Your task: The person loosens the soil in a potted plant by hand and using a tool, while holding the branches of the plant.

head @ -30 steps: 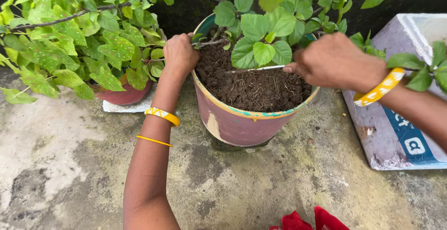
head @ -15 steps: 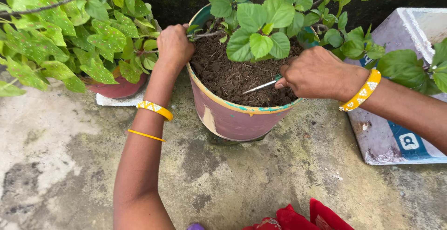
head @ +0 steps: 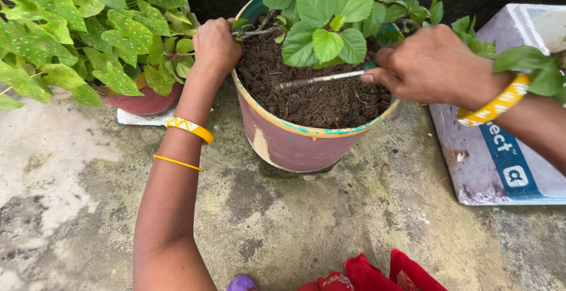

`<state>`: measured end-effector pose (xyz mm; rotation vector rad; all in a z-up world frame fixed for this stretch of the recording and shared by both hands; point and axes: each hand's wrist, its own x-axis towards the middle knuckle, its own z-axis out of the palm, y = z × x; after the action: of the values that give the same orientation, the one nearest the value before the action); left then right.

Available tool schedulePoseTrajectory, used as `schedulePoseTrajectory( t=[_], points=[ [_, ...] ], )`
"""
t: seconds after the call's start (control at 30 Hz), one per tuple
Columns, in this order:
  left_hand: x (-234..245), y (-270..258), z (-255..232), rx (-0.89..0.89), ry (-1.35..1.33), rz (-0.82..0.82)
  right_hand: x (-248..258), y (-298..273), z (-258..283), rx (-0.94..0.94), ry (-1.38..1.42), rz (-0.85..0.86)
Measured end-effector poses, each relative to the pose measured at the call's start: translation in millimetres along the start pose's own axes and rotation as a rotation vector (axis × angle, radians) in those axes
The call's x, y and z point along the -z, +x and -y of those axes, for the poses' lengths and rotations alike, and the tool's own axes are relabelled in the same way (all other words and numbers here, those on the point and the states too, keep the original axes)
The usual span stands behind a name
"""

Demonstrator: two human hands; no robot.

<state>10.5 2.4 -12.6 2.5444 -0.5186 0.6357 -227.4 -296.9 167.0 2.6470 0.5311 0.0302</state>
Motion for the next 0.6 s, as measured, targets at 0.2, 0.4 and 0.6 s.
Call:
schedulePoseTrajectory(
  t=[0.2, 0.4, 0.6],
  points=[
    [3.4, -0.1, -2.2, -0.009, 0.009, 0.007, 6.8, 1.2, 21.9, 0.173, 0.004, 0.282],
    [9.0, -0.3, -6.5, 0.000, 0.007, 0.036, -50.4, 21.1, 34.4, 0.242, 0.023, -0.107],
    [6.6, -1.3, -5.4, 0.046, 0.008, 0.055, -78.5, 23.0, -28.8, 0.073, -0.018, -0.071]
  ],
)
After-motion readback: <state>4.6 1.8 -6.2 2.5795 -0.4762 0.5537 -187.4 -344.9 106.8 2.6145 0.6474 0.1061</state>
